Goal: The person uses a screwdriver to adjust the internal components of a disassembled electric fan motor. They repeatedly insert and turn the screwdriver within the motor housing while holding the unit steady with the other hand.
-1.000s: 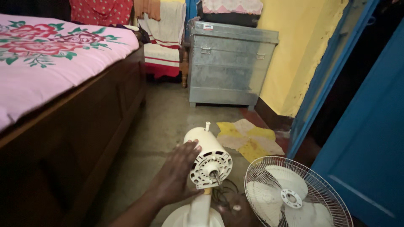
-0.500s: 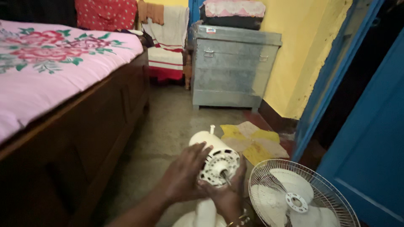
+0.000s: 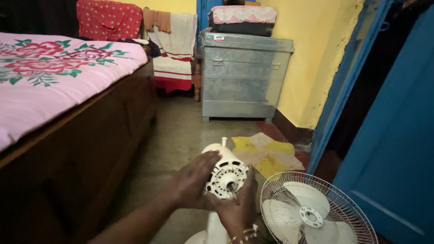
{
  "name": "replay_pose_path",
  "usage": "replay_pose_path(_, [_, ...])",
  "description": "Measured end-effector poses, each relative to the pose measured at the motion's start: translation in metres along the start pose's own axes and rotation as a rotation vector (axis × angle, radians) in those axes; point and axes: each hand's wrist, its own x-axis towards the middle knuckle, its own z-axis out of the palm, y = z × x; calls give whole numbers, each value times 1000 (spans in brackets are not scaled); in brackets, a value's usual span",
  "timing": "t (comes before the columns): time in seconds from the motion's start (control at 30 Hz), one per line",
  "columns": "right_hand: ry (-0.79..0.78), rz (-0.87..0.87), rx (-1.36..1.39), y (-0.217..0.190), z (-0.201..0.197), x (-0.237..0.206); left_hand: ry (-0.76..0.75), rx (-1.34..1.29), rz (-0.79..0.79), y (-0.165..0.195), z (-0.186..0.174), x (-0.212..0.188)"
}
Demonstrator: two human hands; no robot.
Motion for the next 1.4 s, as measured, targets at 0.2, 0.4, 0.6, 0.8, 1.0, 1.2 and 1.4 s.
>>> replay_pose_path(0.2, [-78, 116, -59, 0, 7, 14, 0, -13, -16, -17, 4, 0])
replay_pose_path(0.4, [-80, -43, -172, 9, 12, 28, -9, 7, -54, -25, 7, 4])
replay_pose_path(0.6, [-131, 57, -137, 11, 11, 35, 46, 13, 10, -28, 6, 12])
replay_pose_path(0.8, [-79, 13, -118, 11, 6, 30, 76, -93, 230, -30, -2, 26])
replay_pose_path(1.0, [-175, -11, -183, 10, 0, 23, -221, 5, 106, -27, -15, 41])
replay_pose_path(1.2, [-269, -258, 55, 11, -24, 15, -356, -232, 154, -10, -35, 61])
replay_pose_path(1.4, [-584, 212, 732, 73, -48, 6, -452, -257, 93, 16, -46, 68])
